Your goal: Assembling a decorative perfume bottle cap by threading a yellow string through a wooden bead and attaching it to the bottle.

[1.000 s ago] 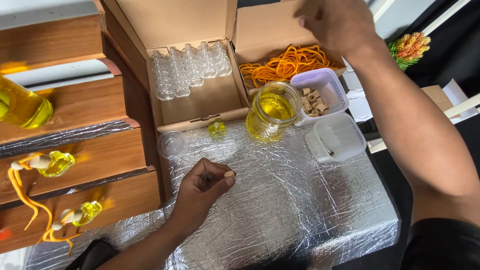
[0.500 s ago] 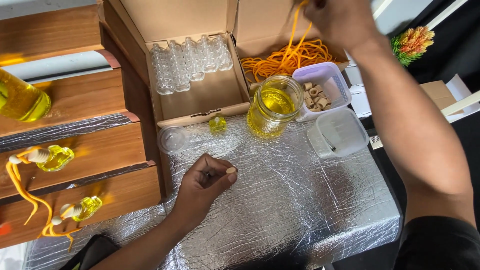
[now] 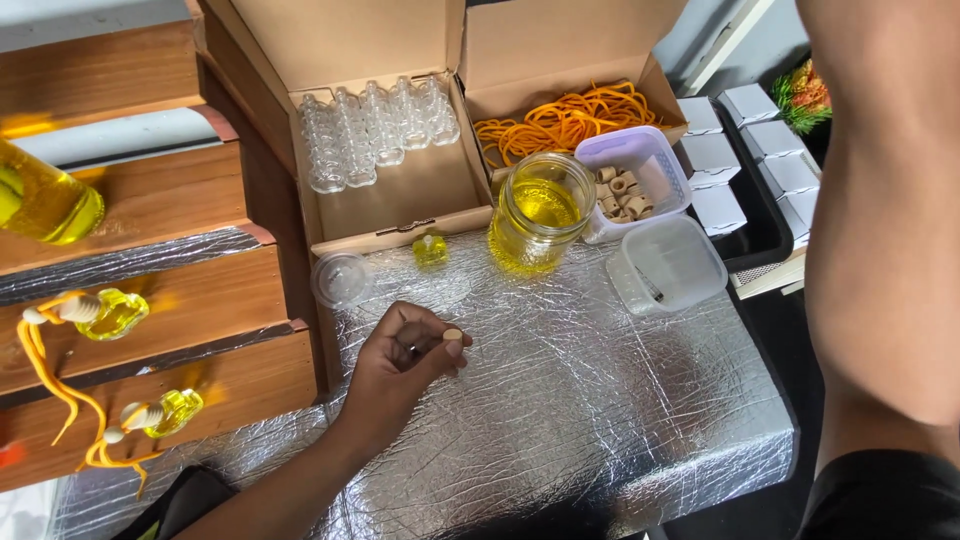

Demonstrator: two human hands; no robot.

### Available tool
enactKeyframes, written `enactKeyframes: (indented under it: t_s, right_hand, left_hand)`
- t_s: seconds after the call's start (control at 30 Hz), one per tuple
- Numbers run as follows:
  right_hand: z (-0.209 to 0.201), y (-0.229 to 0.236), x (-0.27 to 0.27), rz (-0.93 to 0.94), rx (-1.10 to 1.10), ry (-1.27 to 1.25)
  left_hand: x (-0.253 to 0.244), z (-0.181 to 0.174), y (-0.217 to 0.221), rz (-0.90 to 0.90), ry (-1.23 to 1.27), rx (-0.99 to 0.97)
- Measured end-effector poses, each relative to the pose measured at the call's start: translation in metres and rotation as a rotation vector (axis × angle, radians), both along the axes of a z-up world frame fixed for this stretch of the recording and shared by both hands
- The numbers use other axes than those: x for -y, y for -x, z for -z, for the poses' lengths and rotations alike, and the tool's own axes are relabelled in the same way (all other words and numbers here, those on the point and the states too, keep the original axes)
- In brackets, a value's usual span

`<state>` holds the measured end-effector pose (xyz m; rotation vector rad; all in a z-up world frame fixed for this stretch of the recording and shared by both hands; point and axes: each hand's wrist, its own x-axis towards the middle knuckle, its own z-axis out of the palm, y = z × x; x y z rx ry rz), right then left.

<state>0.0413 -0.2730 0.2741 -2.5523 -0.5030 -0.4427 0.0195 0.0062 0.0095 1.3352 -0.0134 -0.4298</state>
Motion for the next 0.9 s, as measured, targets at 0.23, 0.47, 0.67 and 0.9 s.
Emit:
enactKeyframes:
  t_s: [0.23,0.47,0.67,0.9]
  right_hand:
    - [0.067,0.023,-0.027,-0.191,-0.008,-0.135]
    - [0.165,0.013,-0.056,-0.285,-0.158,-0.282]
    - [0.240,0.015,-0.052,-0.130,-0.203,-0.193]
    - [0.244,0.024,-0.049,-0.076,-0.081,0.082]
  left_hand:
    - [-0.003,0.004,0.003,0.033,0.136,0.121]
    - [-0.008,0.012,0.007,0.126,0.047,0.263]
    - [0.001,0.030,0.008,-0.053,0.184,0.292]
    - [0.003,0.040,0.007,-0.188,0.092,0.352]
